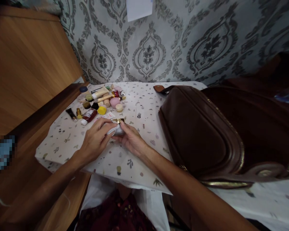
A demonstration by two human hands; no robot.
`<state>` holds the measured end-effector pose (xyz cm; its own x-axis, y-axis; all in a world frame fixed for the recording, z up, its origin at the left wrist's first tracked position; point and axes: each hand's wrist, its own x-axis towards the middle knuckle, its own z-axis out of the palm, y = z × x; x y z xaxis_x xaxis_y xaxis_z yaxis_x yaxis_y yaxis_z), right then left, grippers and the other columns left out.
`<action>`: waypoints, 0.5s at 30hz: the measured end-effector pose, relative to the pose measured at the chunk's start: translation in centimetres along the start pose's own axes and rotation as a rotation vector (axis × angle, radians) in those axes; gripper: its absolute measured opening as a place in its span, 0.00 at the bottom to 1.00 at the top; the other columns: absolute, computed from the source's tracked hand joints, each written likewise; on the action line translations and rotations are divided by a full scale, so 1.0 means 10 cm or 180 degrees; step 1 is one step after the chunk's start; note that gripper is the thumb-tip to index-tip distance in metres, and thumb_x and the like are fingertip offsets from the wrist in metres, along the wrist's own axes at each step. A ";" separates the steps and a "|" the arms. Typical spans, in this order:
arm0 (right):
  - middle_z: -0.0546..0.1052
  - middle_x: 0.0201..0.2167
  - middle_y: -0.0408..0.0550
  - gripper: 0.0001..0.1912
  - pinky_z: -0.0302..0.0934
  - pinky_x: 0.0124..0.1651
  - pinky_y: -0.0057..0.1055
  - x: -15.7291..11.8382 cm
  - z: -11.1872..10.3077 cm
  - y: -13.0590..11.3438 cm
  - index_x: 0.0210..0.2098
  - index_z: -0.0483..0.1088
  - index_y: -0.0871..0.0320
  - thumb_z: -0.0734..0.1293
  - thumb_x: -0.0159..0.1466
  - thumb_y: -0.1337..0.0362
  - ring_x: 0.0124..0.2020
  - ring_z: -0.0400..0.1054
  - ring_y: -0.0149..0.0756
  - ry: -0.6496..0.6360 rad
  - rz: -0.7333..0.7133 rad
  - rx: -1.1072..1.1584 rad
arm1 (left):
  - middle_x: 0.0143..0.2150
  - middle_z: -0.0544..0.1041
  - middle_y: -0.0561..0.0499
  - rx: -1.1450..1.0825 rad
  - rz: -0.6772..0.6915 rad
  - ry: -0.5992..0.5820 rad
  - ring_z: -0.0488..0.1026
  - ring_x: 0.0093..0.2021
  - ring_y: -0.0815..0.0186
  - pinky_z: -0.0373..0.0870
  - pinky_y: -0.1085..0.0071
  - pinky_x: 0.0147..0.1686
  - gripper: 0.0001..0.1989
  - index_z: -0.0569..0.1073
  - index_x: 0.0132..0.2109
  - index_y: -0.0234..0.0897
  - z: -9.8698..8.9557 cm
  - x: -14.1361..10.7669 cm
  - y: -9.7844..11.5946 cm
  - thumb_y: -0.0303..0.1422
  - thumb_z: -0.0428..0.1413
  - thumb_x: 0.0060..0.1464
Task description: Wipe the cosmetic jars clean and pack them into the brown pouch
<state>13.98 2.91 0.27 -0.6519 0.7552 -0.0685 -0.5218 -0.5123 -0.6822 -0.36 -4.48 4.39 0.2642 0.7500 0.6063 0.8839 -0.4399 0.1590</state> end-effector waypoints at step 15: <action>0.81 0.40 0.47 0.19 0.69 0.47 0.35 0.00 0.00 0.00 0.39 0.78 0.57 0.77 0.56 0.49 0.44 0.72 0.39 -0.0033 -0.0140 -0.0111 | 0.49 0.73 0.43 0.0148 0.0049 0.0024 0.72 0.50 0.58 0.73 0.62 0.48 0.13 0.72 0.53 0.35 -0.01 -0.03 0.02 0.27 0.49 0.65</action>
<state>14.04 2.94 0.26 -0.6346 0.7723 -0.0304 -0.5307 -0.4640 -0.7093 -0.32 -4.84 4.34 0.2751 0.7396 0.6143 0.8968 -0.4277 0.1134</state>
